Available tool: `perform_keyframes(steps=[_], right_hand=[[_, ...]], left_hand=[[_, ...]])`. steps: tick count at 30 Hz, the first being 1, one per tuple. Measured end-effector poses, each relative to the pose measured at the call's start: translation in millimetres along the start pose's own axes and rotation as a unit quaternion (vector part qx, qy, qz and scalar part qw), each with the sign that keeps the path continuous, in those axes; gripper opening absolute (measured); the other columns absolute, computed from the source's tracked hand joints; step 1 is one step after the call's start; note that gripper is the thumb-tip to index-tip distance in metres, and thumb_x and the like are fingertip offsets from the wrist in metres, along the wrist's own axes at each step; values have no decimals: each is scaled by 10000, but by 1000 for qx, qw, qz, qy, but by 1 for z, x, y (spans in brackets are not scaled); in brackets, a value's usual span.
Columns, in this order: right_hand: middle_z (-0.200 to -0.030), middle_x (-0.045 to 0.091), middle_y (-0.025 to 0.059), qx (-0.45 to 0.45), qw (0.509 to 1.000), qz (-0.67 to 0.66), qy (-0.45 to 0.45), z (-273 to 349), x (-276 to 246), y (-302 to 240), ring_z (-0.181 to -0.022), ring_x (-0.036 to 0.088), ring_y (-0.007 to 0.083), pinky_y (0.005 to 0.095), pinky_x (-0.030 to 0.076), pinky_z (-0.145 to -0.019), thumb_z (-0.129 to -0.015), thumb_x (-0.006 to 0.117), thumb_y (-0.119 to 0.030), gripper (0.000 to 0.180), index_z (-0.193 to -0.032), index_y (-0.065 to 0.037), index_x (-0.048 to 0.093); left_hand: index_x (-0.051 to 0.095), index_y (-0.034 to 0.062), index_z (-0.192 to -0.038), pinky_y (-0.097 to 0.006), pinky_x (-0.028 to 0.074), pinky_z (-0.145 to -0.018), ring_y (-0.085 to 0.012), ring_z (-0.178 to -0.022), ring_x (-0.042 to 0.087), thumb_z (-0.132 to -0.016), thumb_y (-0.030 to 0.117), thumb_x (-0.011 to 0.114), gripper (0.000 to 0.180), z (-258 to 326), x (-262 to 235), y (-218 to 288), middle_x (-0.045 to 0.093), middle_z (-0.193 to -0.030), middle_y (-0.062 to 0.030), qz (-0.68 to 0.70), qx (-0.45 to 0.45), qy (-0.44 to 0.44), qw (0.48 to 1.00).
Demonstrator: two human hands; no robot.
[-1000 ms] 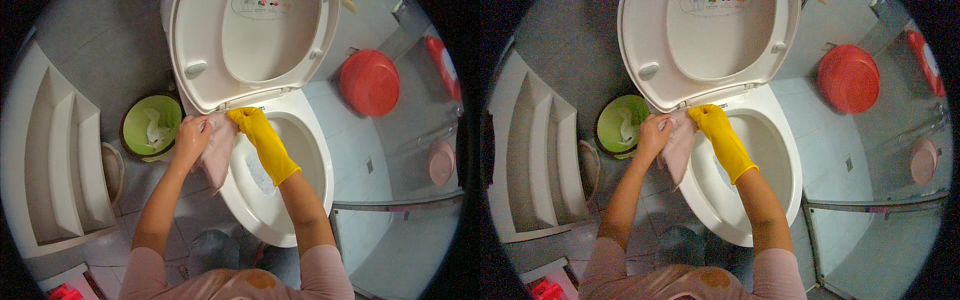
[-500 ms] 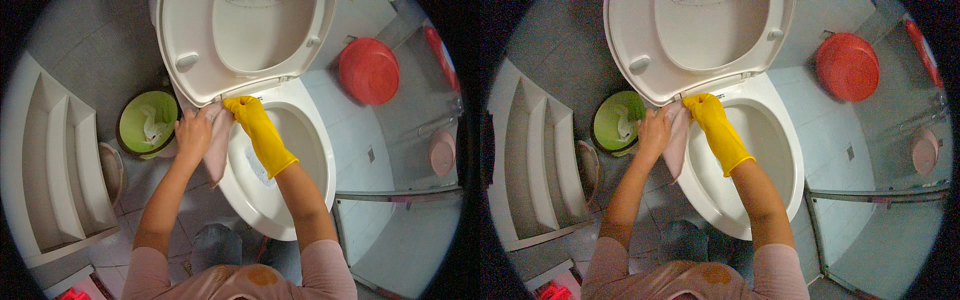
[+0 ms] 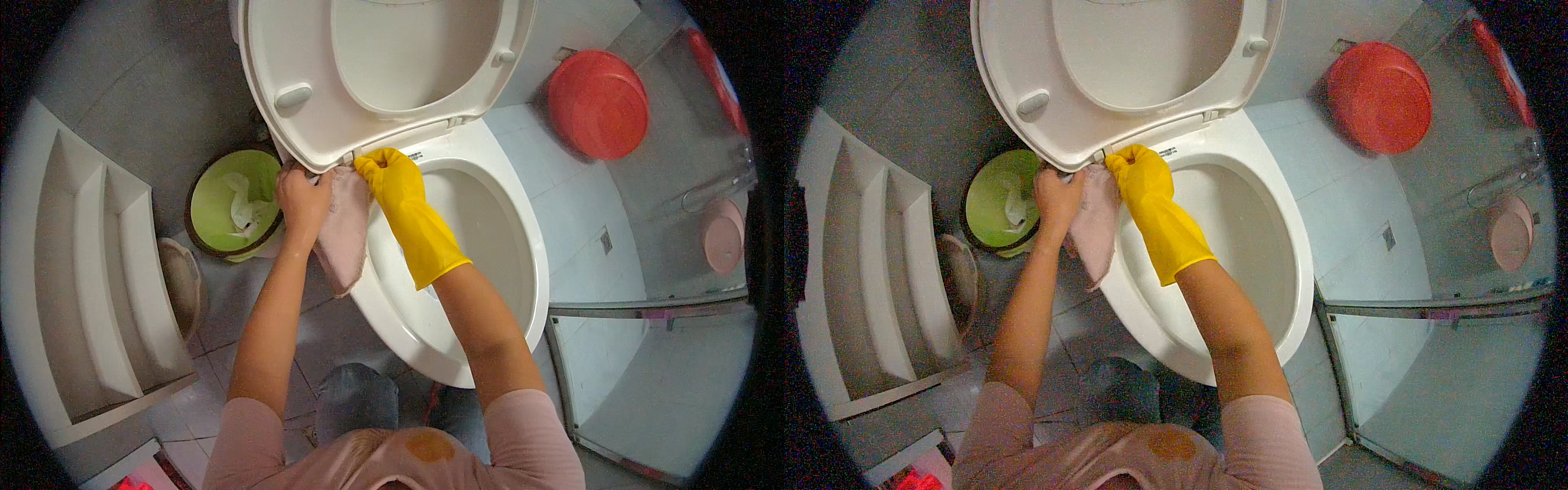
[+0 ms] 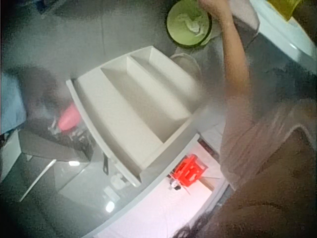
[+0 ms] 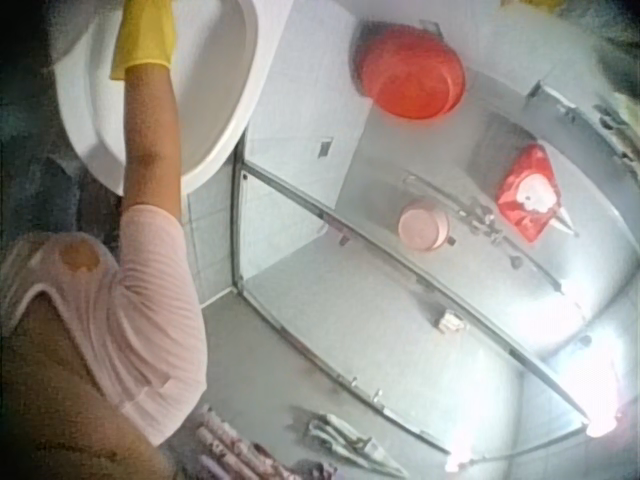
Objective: The person scrubs the inside of the toilet bowl with a brush, then rinses a cloth at the sink. They wipe the toilet seat, lid, and tank with the cloth, and finally rinse the brush at the sink.
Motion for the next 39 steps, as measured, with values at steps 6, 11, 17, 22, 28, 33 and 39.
perform_keyframes(steps=[6,11,17,22,28,33,39], right_hand=[[-792,669,32,13,994,-96,-47,-9,3,15,-695,587,116,254,471,-642,-821,696,-162,167,-901,-16,675],[-784,672,54,13,995,-90,-33,-2,2,9,-678,599,139,270,477,-631,-817,691,-196,183,-881,-24,677],[-760,679,97,28,998,-46,-27,-5,2,12,-689,633,205,321,487,-632,-804,684,-286,256,-873,-40,679],[-797,683,124,-51,993,100,40,4,-2,-10,-721,643,244,334,486,-654,-828,651,-313,297,-899,-26,674],[-827,684,125,-73,991,86,71,15,-10,-13,-747,643,266,341,483,-682,-840,627,-303,278,-925,-43,677],[-797,684,96,-65,996,50,42,10,-7,-10,-715,634,211,313,482,-671,-835,644,-271,247,-926,-44,679],[-799,683,112,-32,987,-151,-45,-5,-11,12,-714,646,194,305,493,-674,-858,605,-323,333,-939,-5,662]], left_hand=[[659,-28,-909,-447,468,-757,-413,-855,599,-778,214,644,275,-10,-1,-20,638,-912,-245,59,-57,-46,996],[677,-22,-861,-427,484,-732,-396,-814,626,-737,295,700,342,-8,-13,-5,653,-850,-230,-12,-38,-88,995],[684,-18,-787,-429,479,-714,-398,-748,628,-699,289,714,320,-6,-1,-8,651,-775,-217,0,-64,15,998],[654,-15,-761,-476,437,-685,-416,-735,596,-695,219,698,248,-8,-1,-9,640,-754,-210,-33,-43,53,997],[597,16,-859,-449,419,-672,-356,-779,555,-719,69,656,161,14,-27,20,589,-823,-156,-84,145,208,964],[623,17,-904,-405,394,-940,-312,-1028,536,-774,56,623,136,39,-14,23,600,-1025,-144,68,135,-73,986],[544,-45,-1164,-459,284,-1035,-356,-1201,407,-834,141,554,379,48,0,53,450,-1342,-131,-71,290,-120,947]])
Point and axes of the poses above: each hand's wrist, its own z-axis away from the middle knuckle, its own x-axis out of the palm, y = z × x, the point moved 4 cm from there along -z, towards the middle knuckle
